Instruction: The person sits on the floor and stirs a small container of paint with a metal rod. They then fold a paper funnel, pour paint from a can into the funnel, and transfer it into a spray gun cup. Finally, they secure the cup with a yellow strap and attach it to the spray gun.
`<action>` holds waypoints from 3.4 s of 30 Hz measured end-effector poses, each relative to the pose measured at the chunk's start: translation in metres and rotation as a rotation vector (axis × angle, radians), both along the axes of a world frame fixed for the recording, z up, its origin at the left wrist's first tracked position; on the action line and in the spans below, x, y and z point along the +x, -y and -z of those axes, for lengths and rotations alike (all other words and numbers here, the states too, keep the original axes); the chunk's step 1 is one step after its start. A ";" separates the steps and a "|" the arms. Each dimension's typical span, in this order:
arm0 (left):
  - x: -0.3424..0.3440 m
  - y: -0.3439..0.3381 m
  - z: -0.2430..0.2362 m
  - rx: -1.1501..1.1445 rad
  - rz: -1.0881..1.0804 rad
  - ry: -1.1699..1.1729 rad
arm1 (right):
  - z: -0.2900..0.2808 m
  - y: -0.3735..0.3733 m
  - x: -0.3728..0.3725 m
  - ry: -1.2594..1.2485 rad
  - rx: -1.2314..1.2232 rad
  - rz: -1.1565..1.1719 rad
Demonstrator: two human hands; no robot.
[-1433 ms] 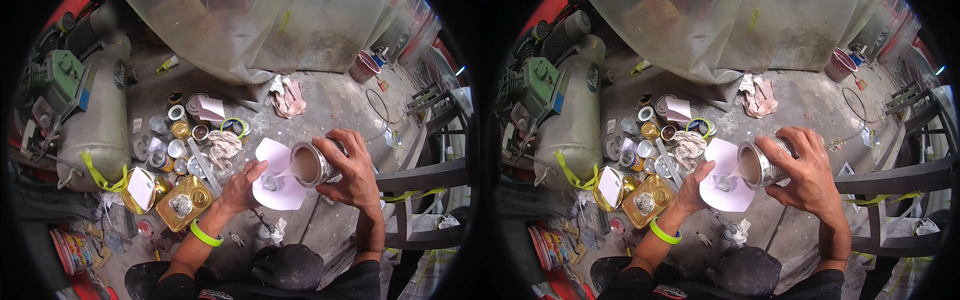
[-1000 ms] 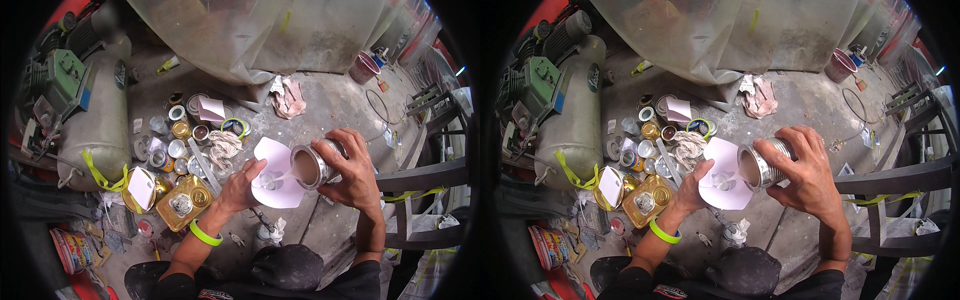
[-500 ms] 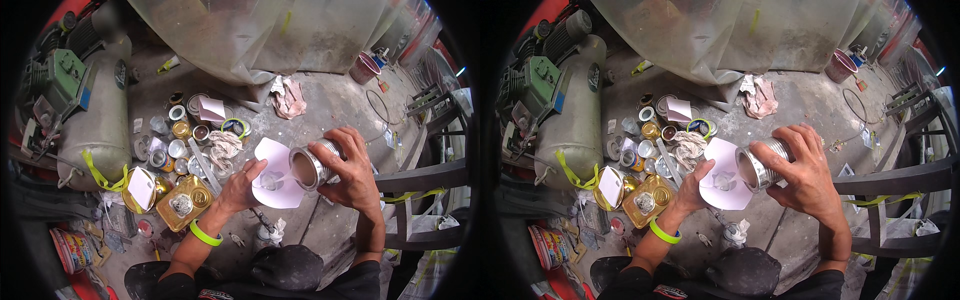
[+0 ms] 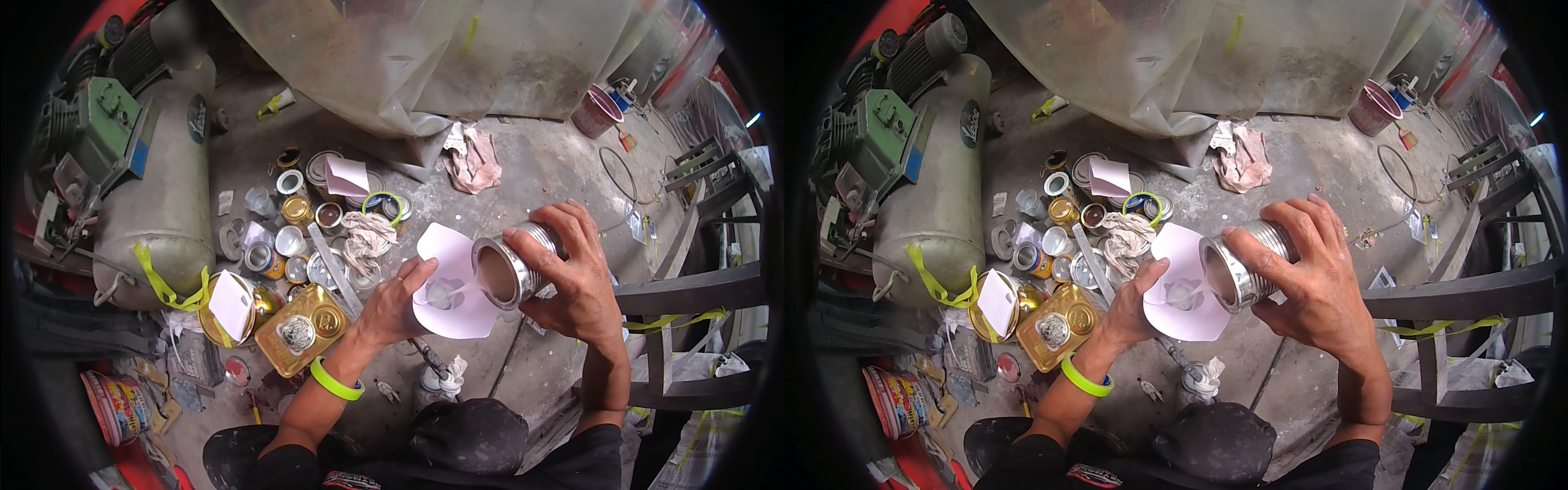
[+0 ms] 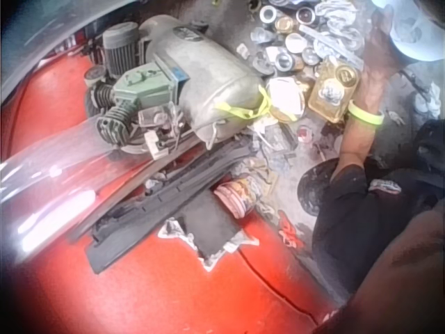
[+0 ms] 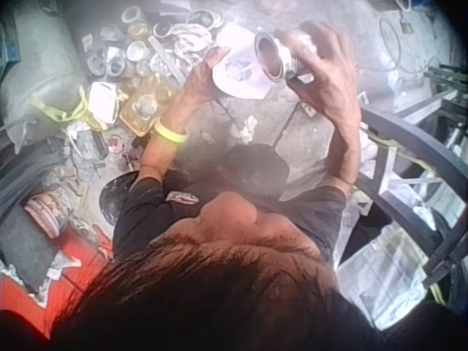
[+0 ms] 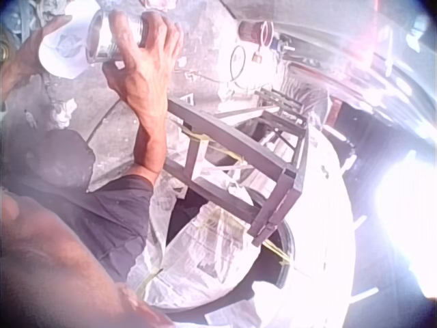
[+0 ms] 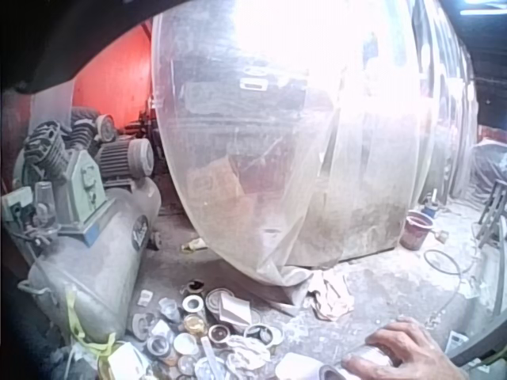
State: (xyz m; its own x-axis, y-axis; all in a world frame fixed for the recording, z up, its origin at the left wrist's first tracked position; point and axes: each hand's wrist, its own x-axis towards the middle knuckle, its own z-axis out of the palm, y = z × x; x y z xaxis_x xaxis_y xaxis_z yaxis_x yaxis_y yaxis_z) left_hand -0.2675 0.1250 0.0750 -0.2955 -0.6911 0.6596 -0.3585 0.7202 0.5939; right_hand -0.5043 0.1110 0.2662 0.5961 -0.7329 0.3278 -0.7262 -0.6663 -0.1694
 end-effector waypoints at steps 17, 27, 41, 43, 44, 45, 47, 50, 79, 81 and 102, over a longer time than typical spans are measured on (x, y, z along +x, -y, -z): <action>0.000 0.000 0.001 -0.061 0.007 -0.036 | -0.001 -0.001 0.008 -0.085 -0.153 -0.042; 0.000 -0.002 0.000 -0.042 0.001 -0.057 | 0.007 0.000 0.014 -0.136 -0.314 -0.073; 0.002 -0.007 -0.012 0.263 0.024 -0.115 | 0.025 -0.002 0.021 -0.137 -0.691 -0.173; 0.002 -0.004 -0.010 0.229 0.026 -0.091 | 0.019 -0.002 0.017 -0.033 -0.571 -0.145; 0.002 -0.003 -0.005 0.184 0.027 -0.105 | 0.017 -0.002 0.016 0.018 -0.511 -0.130; 0.003 -0.002 0.004 0.141 0.027 -0.119 | 0.017 0.003 0.017 0.097 -0.492 -0.117; 0.008 -0.003 0.008 0.070 0.002 -0.138 | 0.034 0.009 0.011 0.243 -0.347 0.024; 0.017 -0.002 0.009 0.092 -0.068 -0.053 | 0.067 0.020 -0.007 0.632 -0.051 0.215; 0.031 0.009 0.042 0.098 0.006 -0.209 | 0.105 0.013 -0.002 0.670 0.653 -0.154; 0.029 0.006 0.044 0.217 0.036 -0.284 | 0.069 0.010 0.016 0.410 0.570 -0.228; 0.021 -0.002 -0.022 0.593 -0.082 -0.419 | 0.157 0.010 0.009 1.140 0.472 0.153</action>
State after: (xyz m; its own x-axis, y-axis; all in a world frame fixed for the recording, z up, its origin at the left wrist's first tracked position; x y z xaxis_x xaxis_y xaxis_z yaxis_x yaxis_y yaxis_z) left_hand -0.2468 0.1269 0.0972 -0.0323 -0.9763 0.2140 -0.0547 0.2155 0.9750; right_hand -0.4957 0.1012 0.1090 0.0432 -0.9567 0.2878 -0.0723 -0.2903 -0.9542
